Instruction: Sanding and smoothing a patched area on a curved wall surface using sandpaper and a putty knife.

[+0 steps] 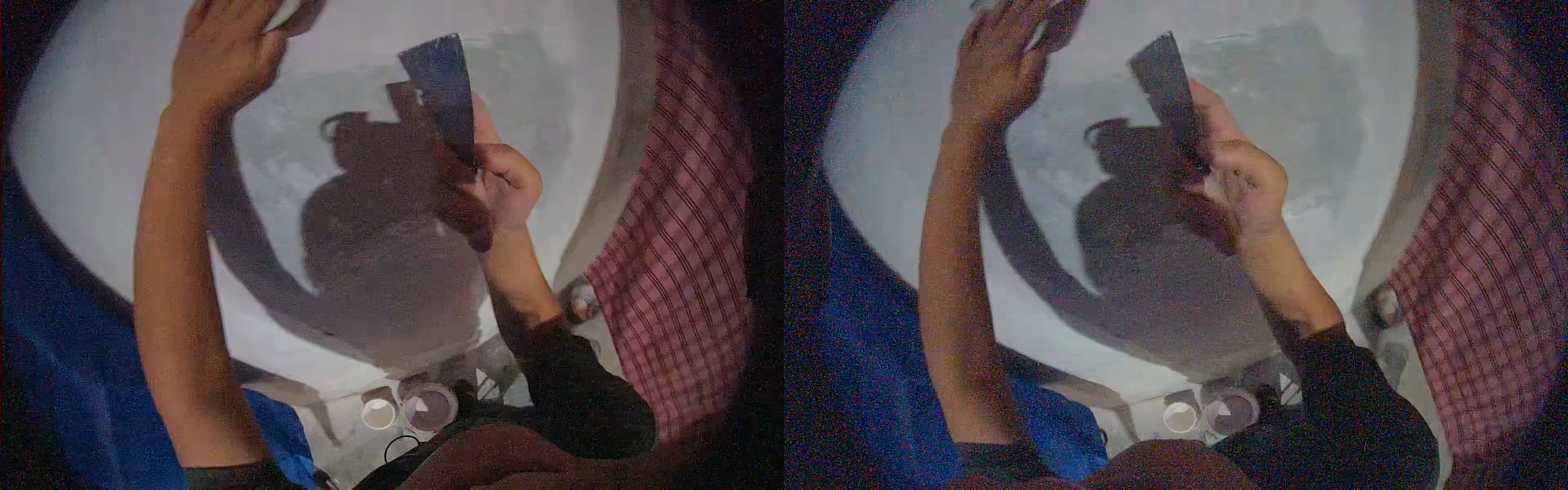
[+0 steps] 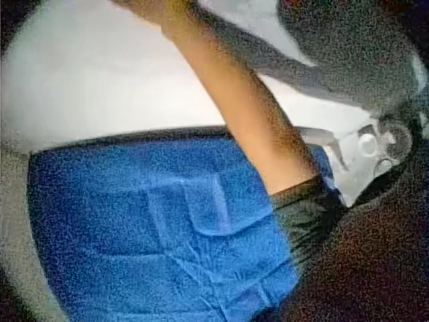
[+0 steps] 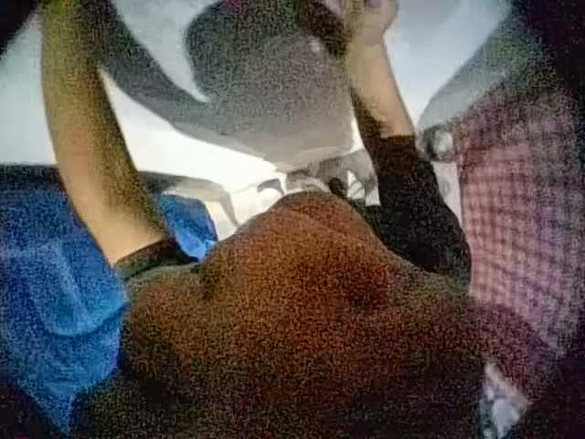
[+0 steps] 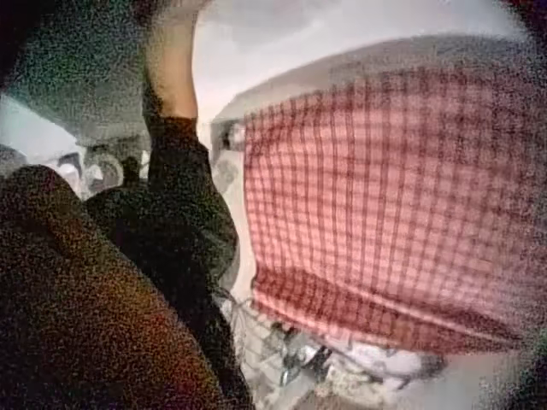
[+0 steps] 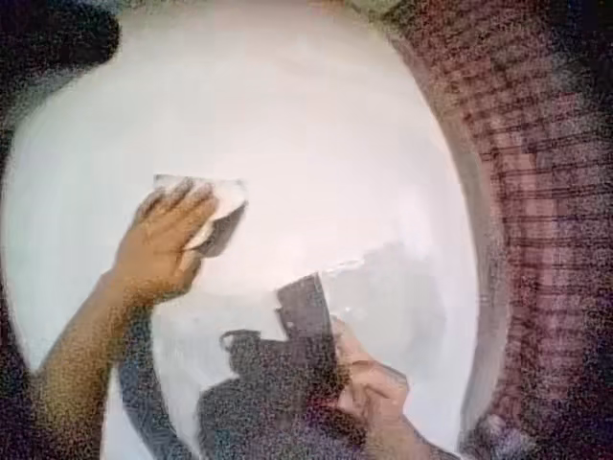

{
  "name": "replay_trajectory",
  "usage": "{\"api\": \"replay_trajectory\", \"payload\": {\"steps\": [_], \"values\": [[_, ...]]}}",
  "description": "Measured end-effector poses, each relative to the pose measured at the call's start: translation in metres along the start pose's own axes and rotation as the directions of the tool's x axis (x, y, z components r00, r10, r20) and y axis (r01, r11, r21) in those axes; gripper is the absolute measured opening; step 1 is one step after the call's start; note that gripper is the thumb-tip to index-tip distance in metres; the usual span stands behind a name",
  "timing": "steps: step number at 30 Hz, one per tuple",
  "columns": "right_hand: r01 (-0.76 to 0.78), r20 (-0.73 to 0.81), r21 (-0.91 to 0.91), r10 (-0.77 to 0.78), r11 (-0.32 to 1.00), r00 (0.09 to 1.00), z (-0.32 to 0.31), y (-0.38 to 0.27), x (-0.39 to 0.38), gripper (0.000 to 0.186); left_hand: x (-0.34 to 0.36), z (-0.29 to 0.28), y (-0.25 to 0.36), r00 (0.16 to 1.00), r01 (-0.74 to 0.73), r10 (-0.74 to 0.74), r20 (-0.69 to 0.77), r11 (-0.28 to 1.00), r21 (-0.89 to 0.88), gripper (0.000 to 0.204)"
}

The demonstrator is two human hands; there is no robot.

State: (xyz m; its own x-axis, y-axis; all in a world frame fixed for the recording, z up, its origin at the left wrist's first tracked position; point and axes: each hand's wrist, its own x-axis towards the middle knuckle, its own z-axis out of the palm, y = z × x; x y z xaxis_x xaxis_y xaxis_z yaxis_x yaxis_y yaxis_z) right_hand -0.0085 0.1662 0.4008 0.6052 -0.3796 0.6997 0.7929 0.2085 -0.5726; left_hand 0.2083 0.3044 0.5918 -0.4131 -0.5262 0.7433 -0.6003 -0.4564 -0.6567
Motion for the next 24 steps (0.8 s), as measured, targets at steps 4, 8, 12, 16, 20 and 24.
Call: {"api": "replay_trajectory", "payload": {"steps": [4, 8, 12, 16, 20, 24], "values": [[-0.134, 0.321, 0.637, -0.102, 0.759, 0.942, -0.020, -0.015, -0.013, 0.058, 0.004, -0.004, 0.000, 0.999, -0.029, 0.031, -0.034, 0.999, 0.033, 0.062], [-0.094, 0.383, 0.598, -0.181, 0.796, 0.906, -0.027, -0.030, -0.015, 0.062, 0.000, -0.011, 0.002, 0.999, -0.050, 0.049, 0.009, 0.992, 0.116, 0.060], [0.298, 0.381, -0.307, -0.170, 0.904, 0.909, -0.012, -0.032, -0.012, 0.057, -0.006, -0.015, -0.003, 1.000, -0.021, 0.023, -0.019, 0.997, 0.070, 0.061], [0.428, 0.413, -0.898, -0.135, 0.104, 0.901, 0.008, -0.016, -0.021, 0.048, -0.010, -0.011, -0.013, 0.999, -0.038, 0.039, -0.005, 0.996, 0.075, 0.063], [0.396, 0.383, -0.912, -0.124, 0.102, 0.915, 0.005, -0.011, -0.025, 0.051, -0.011, -0.006, -0.011, 0.996, -0.071, 0.074, -0.042, 0.995, 0.071, 0.063], [-0.035, -0.071, -0.390, 0.008, 0.920, 0.997, -0.022, -0.016, -0.029, 0.053, -0.004, -0.006, -0.005, 1.000, -0.014, 0.016, -0.013, 0.993, 0.116, 0.063]]}}
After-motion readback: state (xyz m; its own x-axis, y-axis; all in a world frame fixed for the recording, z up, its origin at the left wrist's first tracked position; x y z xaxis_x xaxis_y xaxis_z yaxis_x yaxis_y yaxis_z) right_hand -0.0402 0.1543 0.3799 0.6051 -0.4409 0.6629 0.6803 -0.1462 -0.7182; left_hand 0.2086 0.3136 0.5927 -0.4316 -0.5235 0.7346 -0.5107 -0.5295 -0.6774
